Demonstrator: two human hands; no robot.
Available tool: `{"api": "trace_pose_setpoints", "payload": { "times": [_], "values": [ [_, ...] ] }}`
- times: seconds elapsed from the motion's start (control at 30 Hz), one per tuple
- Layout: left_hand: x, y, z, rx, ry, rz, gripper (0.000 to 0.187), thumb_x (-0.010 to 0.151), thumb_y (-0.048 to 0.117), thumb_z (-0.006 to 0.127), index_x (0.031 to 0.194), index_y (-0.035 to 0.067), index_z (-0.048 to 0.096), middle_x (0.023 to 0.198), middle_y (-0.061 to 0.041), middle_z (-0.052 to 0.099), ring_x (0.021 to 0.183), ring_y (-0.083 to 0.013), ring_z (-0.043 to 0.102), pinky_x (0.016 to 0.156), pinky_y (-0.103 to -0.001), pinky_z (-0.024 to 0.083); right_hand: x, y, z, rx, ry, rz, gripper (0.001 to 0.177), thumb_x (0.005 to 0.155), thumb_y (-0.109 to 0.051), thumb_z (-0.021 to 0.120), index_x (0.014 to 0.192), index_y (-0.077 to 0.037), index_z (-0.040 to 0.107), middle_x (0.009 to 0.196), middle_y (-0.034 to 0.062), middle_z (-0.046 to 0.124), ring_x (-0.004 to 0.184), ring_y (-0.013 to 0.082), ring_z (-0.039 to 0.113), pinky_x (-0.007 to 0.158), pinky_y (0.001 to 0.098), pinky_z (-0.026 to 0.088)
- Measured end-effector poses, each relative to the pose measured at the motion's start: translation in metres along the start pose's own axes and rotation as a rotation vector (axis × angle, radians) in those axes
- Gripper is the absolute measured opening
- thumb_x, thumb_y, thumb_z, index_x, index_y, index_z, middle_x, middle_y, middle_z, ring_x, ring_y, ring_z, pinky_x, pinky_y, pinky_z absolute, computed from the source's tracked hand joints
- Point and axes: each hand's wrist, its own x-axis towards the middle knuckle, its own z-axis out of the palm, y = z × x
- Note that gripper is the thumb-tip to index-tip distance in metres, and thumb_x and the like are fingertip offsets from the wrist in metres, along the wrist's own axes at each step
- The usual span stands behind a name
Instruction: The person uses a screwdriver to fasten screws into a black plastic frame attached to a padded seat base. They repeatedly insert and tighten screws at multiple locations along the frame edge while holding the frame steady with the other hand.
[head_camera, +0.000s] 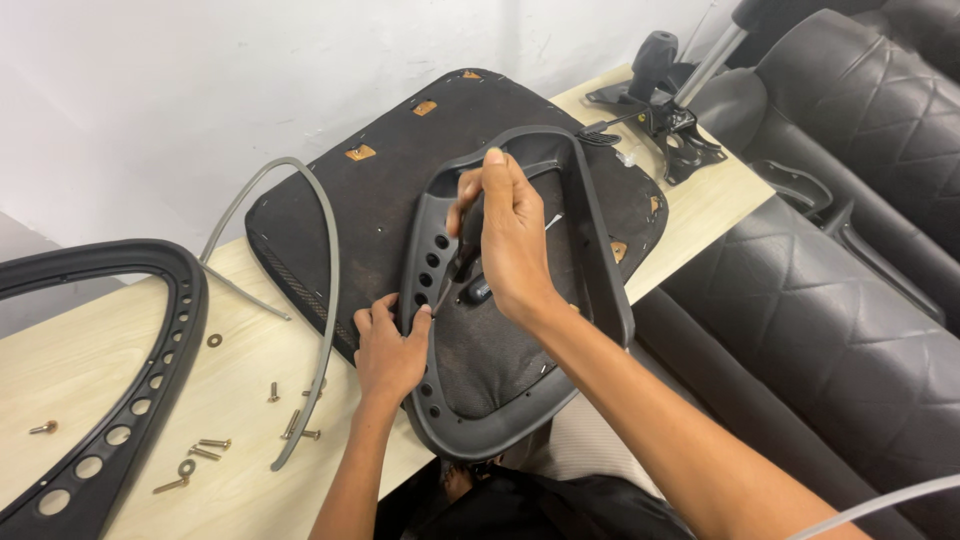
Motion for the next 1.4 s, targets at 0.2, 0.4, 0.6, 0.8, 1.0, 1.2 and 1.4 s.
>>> {"api": "trace_pose_setpoints", "payload": {
  "times": [0.2,0.4,0.6,0.8,1.0,1.2,1.4],
  "values": [
    [-0.007,0.004,-0.003,-0.058,0.010,-0.014,0.064,0.091,0.050,0.059,0.144,0.016,0.049,0.138,-0.006,0.045,0.107,-0.0255,0.066,0.101,-0.044,0.047,0.011,0.003,-0.014,0.038,0.012,-0.031,0.048,0.110,-0.049,0.045,0.083,-0.011,0.050,0.076,0.0027,0.054,0.070,0.0133,0.056,0.068,0.0290,0.052],
    [-0.012,0.003,-0.004,-0.074,-0.012,-0.025,0.069,0.087,0.043,0.061,0.150,0.019,0.047,0.141,-0.006,0.045,0.113,-0.0259,0.066,0.104,-0.044,0.047,0.008,0.006,-0.019,0.136,-0.350,0.089,0.061,0.112,-0.045,0.048,0.060,-0.014,0.043,0.055,0.0037,0.046,0.053,0.0151,0.047,0.058,0.0295,0.047],
    [-0.018,0.003,0.002,-0.093,0.091,-0.076,0.063,0.086,0.043,0.065,0.143,0.020,0.055,0.141,-0.004,0.050,0.126,-0.0244,0.057,0.112,-0.051,0.038,0.003,0.002,-0.009,0.139,-0.291,0.065,0.057,0.109,-0.046,0.048,0.062,-0.014,0.047,0.060,0.0043,0.051,0.057,0.0162,0.053,0.059,0.0296,0.046],
    [-0.027,0.006,0.012,-0.030,0.210,-0.047,0.061,0.088,0.047,0.065,0.142,0.018,0.056,0.142,-0.005,0.051,0.131,-0.0290,0.049,0.111,-0.059,0.032,0.011,-0.003,-0.005,0.082,0.186,0.126,0.054,0.104,-0.051,0.046,0.065,-0.015,0.051,0.060,0.0034,0.056,0.058,0.0167,0.059,0.062,0.0302,0.052],
    [-0.030,0.006,0.011,-0.022,0.219,-0.032,0.059,0.088,0.046,0.065,0.140,0.018,0.058,0.139,-0.005,0.054,0.130,-0.0302,0.051,0.111,-0.059,0.034,0.009,-0.003,-0.011,0.287,-0.286,0.156,0.060,0.109,-0.049,0.048,0.058,-0.017,0.044,0.056,0.0008,0.043,0.054,0.0138,0.047,0.060,0.0317,0.049],
    [-0.032,0.009,0.008,-0.062,0.193,-0.052,0.057,0.086,0.045,0.067,0.136,0.018,0.060,0.133,-0.004,0.056,0.128,-0.0295,0.053,0.111,-0.060,0.034,-0.008,-0.002,-0.007,0.145,-0.269,0.078,0.041,0.097,-0.029,0.064,0.062,-0.009,0.055,0.062,0.0057,0.055,0.063,0.0173,0.056,0.066,0.0323,0.048],
    [-0.021,0.007,-0.003,-0.030,0.131,-0.096,0.072,0.074,0.046,0.077,0.137,0.017,0.058,0.131,-0.005,0.057,0.124,-0.0251,0.058,0.111,-0.061,0.032,-0.014,-0.012,-0.001,0.051,-0.129,0.194,0.041,0.096,-0.031,0.058,0.062,-0.010,0.057,0.065,0.0031,0.063,0.062,0.0168,0.063,0.066,0.0309,0.053]
  ]
}}
